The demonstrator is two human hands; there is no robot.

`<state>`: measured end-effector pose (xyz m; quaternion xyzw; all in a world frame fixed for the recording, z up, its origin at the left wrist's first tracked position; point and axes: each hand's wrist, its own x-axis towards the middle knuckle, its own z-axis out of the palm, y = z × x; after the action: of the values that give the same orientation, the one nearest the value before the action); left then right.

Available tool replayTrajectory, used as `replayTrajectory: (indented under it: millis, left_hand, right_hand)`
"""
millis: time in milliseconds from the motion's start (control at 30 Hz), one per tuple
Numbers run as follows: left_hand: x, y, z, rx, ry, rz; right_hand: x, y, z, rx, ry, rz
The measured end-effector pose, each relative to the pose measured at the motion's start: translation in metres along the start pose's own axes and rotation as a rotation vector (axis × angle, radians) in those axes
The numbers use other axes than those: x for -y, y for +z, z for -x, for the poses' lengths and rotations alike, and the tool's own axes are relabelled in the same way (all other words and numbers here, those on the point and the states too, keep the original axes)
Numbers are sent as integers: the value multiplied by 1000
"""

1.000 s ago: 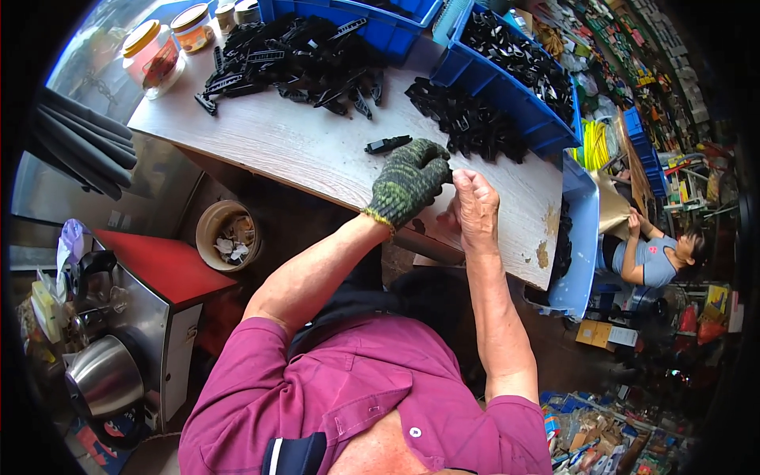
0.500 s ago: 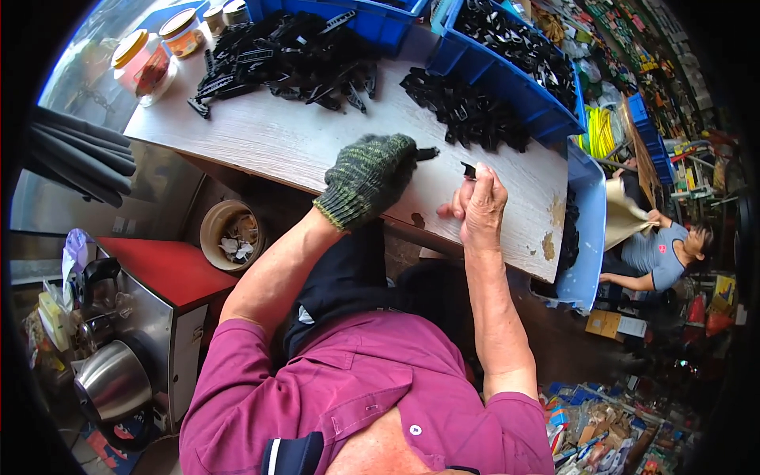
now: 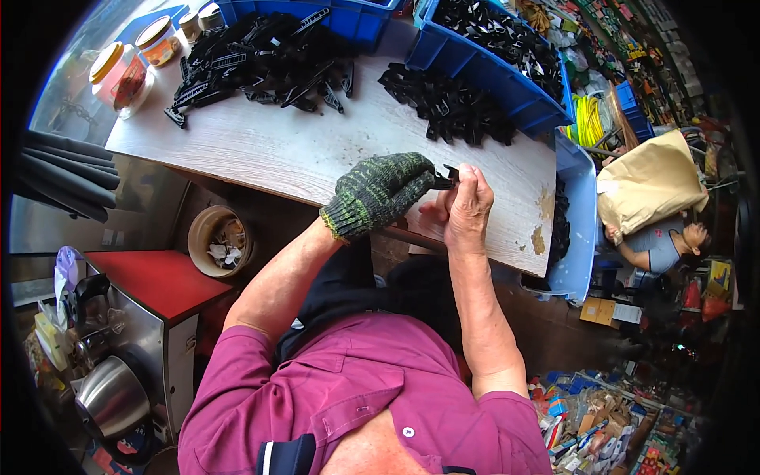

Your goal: The recorder is assembling and sorting small black plastic hardware components on a wooden workbench.

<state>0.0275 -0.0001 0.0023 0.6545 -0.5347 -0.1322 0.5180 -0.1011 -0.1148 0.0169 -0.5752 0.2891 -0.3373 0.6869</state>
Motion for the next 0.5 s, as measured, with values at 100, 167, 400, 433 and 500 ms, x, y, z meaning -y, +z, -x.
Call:
replayTrajectory:
  millis: [100,167,400,433,500]
  left_hand:
    - [-2,5,-2,-32,-16,-43]
    - [2,14,-3,-127,-58,81]
    - [-17,38,-9,-267,-205,132]
    - [-20,38,-11,-230,-298,147]
    - [-20,51,-12,-252,-258,171]
  right_hand:
    - [-2,0,-1,-8,-6,-12]
    - [-3,2,0,-27,-9,-5]
    - [-14,-11,-5,-96,-122,92]
    - [-16,-9,-6,-125,-113,62]
    - [-15,-7,-7,-151,-105,33]
